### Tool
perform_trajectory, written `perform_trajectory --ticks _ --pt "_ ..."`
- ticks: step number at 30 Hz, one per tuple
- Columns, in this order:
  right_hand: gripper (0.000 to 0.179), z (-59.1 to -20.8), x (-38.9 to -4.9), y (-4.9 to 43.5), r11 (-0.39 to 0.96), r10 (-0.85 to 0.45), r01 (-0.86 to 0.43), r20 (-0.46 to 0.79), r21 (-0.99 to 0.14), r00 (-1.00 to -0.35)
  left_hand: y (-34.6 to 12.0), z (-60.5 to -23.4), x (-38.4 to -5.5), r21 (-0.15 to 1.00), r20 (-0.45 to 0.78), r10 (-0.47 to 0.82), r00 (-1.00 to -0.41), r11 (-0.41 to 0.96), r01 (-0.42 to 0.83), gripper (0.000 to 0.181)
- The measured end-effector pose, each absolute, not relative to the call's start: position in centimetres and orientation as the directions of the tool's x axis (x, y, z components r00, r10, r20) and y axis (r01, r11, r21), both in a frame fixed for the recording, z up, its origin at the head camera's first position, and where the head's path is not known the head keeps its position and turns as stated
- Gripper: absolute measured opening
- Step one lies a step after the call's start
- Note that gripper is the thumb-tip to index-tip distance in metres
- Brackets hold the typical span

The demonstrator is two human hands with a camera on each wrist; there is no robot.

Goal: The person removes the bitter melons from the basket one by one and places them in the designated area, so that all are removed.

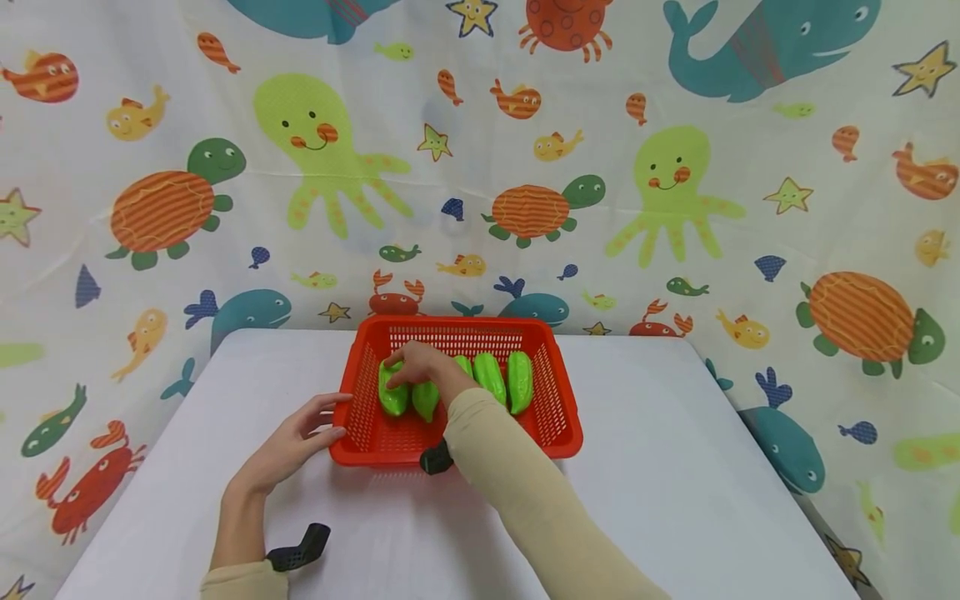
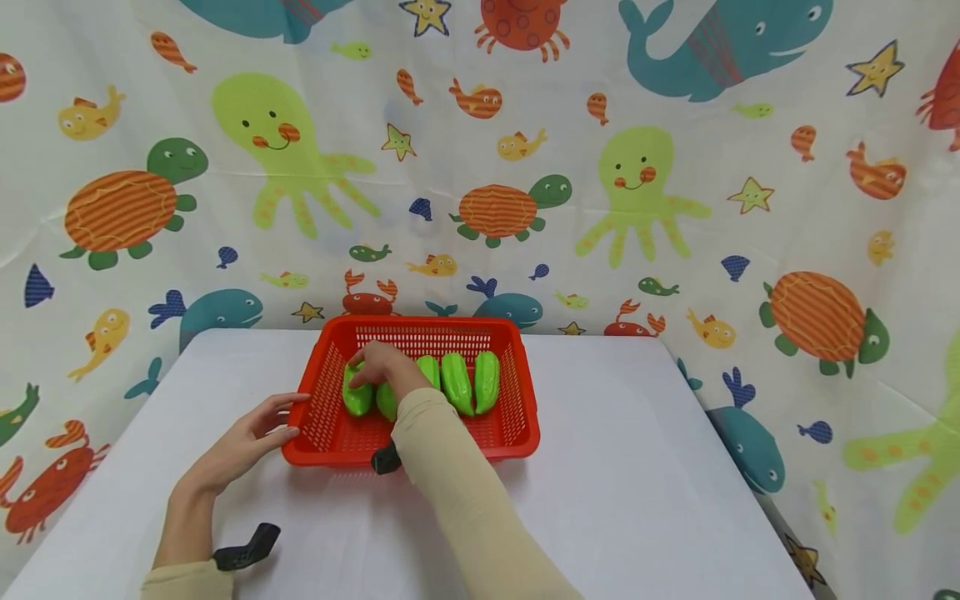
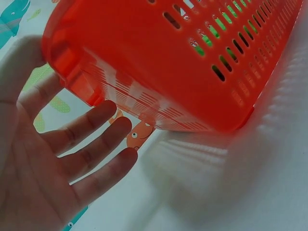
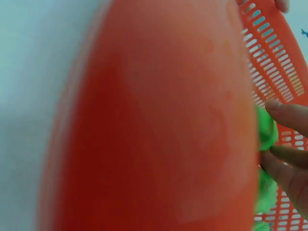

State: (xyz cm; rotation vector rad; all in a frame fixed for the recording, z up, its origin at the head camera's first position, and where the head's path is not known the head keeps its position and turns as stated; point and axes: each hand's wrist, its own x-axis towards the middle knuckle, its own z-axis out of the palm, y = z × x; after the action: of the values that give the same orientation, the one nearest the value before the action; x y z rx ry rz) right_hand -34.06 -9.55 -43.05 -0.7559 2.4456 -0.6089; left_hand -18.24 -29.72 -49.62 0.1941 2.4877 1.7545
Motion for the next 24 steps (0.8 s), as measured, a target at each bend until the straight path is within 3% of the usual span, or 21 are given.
perform_trajectory --ticks 9,24 --pt "0.048 -42.7 -33.4 -10.6 0.752 -0.653 -0.516 -0.352 -0.411 -0.671 -29.8 -49.6 -18.3 0.944 -0.004 0.164 -0.986 0.327 0.050 0.053" --pt "0.049 -42.5 -33.0 -10.6 0.782 -0.610 -0.449 -0.381 -0.433 -0.695 -29.6 -49.4 -17.9 0.943 -0.023 0.148 -0.989 0.331 0.028 0.056"
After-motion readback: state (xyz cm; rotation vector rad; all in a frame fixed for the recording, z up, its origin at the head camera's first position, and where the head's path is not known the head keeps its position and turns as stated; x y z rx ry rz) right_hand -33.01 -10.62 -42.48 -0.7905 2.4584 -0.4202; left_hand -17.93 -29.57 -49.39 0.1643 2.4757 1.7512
